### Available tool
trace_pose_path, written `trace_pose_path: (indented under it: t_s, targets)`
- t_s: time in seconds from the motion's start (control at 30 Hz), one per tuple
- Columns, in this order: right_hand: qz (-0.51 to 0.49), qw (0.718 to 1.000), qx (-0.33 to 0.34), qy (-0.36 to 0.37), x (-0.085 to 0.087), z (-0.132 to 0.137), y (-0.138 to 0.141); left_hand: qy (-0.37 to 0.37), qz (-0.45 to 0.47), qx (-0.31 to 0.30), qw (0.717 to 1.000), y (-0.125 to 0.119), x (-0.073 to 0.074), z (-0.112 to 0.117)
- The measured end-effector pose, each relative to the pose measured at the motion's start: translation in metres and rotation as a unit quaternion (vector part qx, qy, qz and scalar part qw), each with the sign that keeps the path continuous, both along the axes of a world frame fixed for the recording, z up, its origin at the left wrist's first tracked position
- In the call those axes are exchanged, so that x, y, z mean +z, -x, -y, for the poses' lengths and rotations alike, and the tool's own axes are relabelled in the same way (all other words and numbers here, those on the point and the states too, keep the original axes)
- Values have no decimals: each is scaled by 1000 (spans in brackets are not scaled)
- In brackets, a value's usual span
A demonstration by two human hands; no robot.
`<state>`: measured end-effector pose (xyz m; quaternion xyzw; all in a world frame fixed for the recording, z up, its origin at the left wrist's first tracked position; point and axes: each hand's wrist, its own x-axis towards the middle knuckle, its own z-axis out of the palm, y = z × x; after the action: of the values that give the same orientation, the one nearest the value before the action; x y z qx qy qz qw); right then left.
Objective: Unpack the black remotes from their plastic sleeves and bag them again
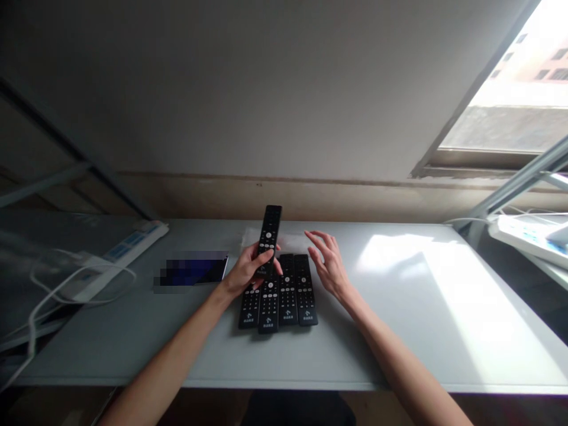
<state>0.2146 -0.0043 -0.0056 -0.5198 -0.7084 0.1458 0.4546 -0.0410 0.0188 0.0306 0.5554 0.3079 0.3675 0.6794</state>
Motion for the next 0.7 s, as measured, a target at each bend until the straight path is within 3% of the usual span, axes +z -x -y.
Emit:
trace_pose_path:
  t_s: [0.07, 0.17, 0.43, 0.53, 0.6, 0.67, 0.7]
  targets:
    - [-105, 991, 67, 43, 10, 8, 7, -28, -55, -33, 998, -3, 2, 6]
    - [-235, 956, 140, 110, 18, 17, 19, -43, -79, -66, 994, -9, 4, 11]
    - [-400, 877, 150, 220, 21, 19, 25, -61, -87, -146, 984, -11, 1, 12]
    - [-440, 862, 95, 231, 25, 13, 12, -87, -105, -112, 984, -8, -3, 9]
    - [-422, 865, 48, 267, 28, 9, -2, -150, -134, -60, 978, -6, -7, 7]
    - [-372, 871, 19, 322, 30, 5, -19, -251, -200, 0, 947, -4, -14, 4]
    - [-352, 871, 13, 343, 31, 4, -27, -312, -240, 26, 919, -4, -17, 3]
